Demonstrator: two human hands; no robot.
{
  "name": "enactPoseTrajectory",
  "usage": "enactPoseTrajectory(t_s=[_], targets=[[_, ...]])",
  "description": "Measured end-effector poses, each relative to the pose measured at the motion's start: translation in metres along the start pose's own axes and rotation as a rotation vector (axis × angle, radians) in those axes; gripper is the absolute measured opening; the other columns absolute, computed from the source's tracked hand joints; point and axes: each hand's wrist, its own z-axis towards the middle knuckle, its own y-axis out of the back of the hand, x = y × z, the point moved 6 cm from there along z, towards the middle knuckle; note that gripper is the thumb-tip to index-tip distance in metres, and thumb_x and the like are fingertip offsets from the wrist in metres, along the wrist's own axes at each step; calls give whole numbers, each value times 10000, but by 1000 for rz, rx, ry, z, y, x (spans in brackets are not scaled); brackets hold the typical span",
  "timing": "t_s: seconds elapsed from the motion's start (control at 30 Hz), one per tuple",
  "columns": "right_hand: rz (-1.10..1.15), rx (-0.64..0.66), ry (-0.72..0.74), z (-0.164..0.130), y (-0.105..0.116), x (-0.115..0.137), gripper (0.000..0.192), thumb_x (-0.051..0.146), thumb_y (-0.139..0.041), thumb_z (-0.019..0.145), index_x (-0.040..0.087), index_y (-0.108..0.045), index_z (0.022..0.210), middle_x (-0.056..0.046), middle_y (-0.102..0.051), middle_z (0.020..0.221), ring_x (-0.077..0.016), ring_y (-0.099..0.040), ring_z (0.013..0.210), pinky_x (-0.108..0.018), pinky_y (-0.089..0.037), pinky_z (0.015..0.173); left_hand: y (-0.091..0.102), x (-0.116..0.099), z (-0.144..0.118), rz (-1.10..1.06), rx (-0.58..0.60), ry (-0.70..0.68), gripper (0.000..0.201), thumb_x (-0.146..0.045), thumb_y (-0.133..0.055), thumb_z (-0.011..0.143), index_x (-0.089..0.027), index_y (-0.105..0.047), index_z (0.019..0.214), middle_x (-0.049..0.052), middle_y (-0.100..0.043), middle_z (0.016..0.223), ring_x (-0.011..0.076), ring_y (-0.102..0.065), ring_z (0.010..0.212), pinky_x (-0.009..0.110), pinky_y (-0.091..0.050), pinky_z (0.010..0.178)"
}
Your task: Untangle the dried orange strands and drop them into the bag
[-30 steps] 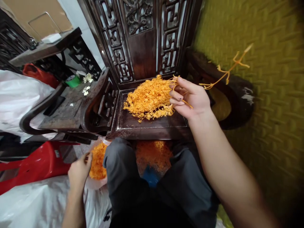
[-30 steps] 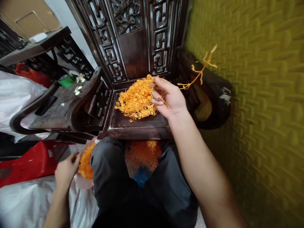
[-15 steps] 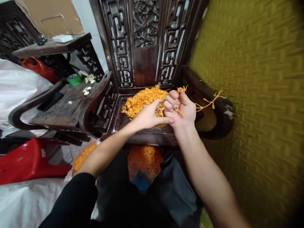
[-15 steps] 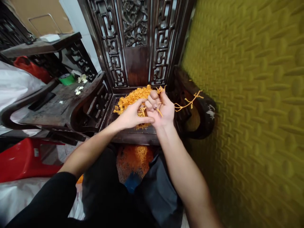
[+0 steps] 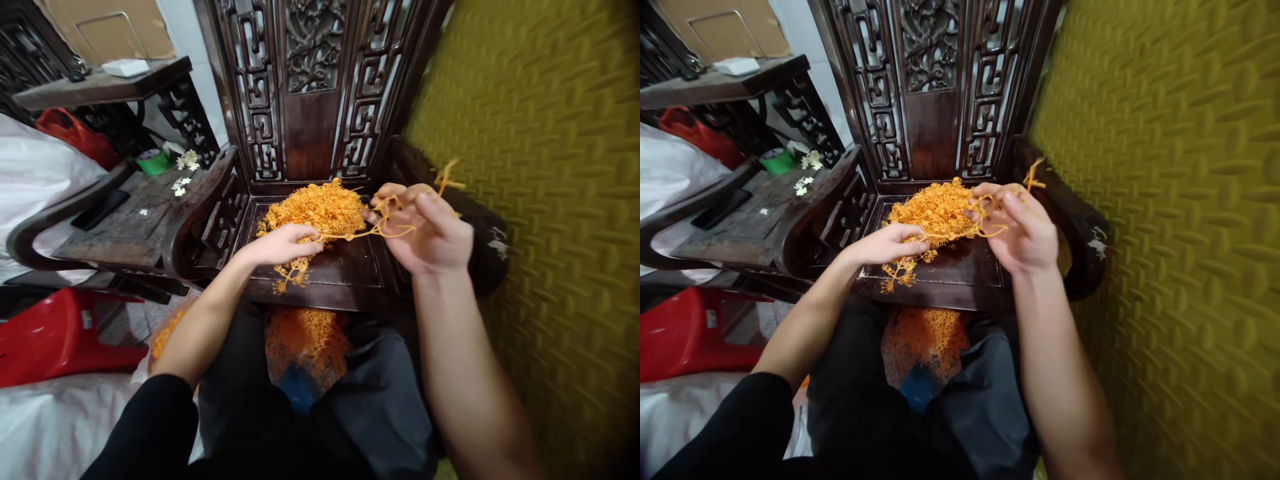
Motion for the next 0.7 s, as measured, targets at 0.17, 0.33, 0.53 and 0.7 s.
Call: enactPoseTrajectory(t_s=[0.17, 0.33, 0.53, 0.7], targets=[[-752, 123, -172, -7, 43, -24, 284, 429, -841, 692, 222, -668, 783, -72, -741, 947, -260, -695, 914, -404, -558, 838, 18, 14, -17, 284, -38, 35, 338, -462, -565, 924, -147, -680, 965, 22, -689, 877, 136, -585, 749, 283, -447, 743], [-1483, 393, -264, -23, 46, -44, 373, 140, -796, 676, 151, -742, 1046, -188, -742, 1098, -380, -703, 996, -484, -544, 896, 2, 22, -16, 477, 35, 110, 270, -407, -625, 864, -159, -701, 939, 47, -711, 850, 166, -618, 724, 295, -446, 695], [-1056, 370, 149, -30, -54, -36, 519, 343, -512, 999, 200, -489, 1497, -144, -659, 1354, -307, -624, 1228, -471, -487, 1049, -17, 6, -6, 422, 3, -6, 384, -483, -706, 855, -155, -673, 1051, 67, -726, 957, 217, -665, 859, 313, -478, 764], [-1012, 399, -46, -21, -63, -65, 358, 346, -585, 951, 165, -680, 1245, -83, -726, 886, -216, -628, 740, -358, -488, 713, 3, -3, -14, 308, -231, -94, 504, -414, -817, 775, -154, -610, 1153, 57, -723, 1055, 188, -673, 896, 288, -496, 793]])
